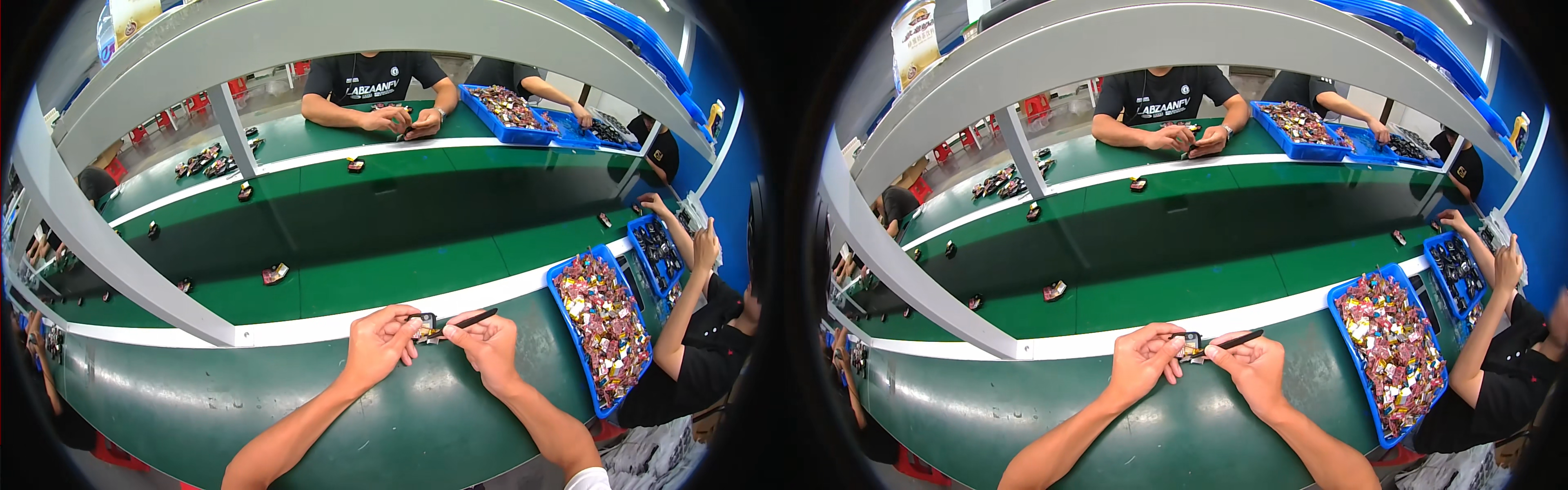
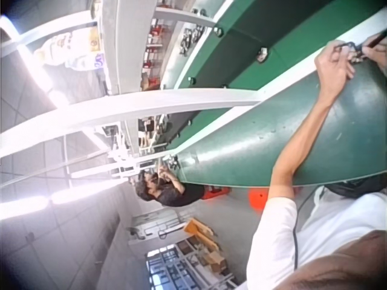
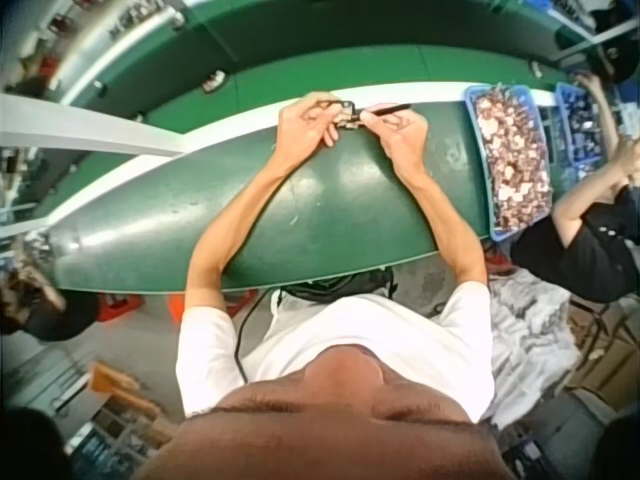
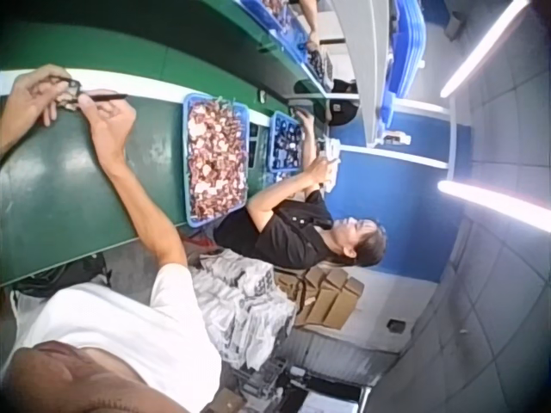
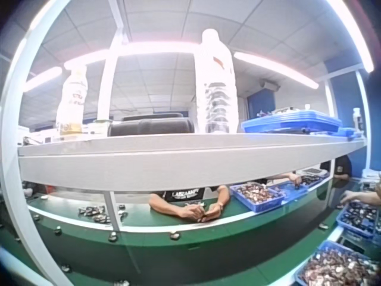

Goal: The recorder is assembling and marking small plastic or metal parts on a green conveyor belt or table at a factory assembly line.

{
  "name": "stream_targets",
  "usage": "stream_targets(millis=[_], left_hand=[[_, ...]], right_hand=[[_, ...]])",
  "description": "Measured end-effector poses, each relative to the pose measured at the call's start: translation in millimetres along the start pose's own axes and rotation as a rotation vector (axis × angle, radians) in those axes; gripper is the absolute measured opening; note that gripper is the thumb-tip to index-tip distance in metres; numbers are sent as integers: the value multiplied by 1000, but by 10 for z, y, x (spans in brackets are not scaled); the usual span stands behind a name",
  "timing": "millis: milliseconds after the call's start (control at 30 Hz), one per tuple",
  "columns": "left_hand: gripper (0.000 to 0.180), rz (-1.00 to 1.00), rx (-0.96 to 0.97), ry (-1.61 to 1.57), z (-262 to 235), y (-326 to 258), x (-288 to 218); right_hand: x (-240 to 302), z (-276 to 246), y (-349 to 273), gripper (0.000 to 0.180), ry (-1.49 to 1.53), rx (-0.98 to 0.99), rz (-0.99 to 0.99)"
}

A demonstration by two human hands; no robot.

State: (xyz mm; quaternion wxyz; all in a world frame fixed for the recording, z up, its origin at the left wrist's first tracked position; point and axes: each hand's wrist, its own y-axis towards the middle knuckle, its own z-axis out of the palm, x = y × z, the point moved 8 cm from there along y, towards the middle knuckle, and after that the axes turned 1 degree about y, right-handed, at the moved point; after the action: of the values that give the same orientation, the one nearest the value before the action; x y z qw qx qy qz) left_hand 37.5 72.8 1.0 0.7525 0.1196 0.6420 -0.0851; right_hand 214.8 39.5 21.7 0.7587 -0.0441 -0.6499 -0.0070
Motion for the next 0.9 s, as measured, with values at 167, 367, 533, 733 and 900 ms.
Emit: stream_targets(millis=[167, 367, 533, 733, 900], left_hand=[[19, -2, 8, -1, 14, 2, -2], [21, -2, 19, -3, 21, 2, -3], [21, -14, 14, -14, 26, 1, -7], [21, 0, -5, -17, 19, 2, -15], [22, -3, -2, -27, 13, -5, -22]], right_hand=[[-4, 3, -7, 11, 3, -4, 10], [-28, -12, 9, 11, 21, -11, 32], [-15, -4, -1, 11, 30, -17, 41], [-29, -24, 7, 11, 33, -24, 41], [-25, -21, 8, 11, 16, -19, 30]])
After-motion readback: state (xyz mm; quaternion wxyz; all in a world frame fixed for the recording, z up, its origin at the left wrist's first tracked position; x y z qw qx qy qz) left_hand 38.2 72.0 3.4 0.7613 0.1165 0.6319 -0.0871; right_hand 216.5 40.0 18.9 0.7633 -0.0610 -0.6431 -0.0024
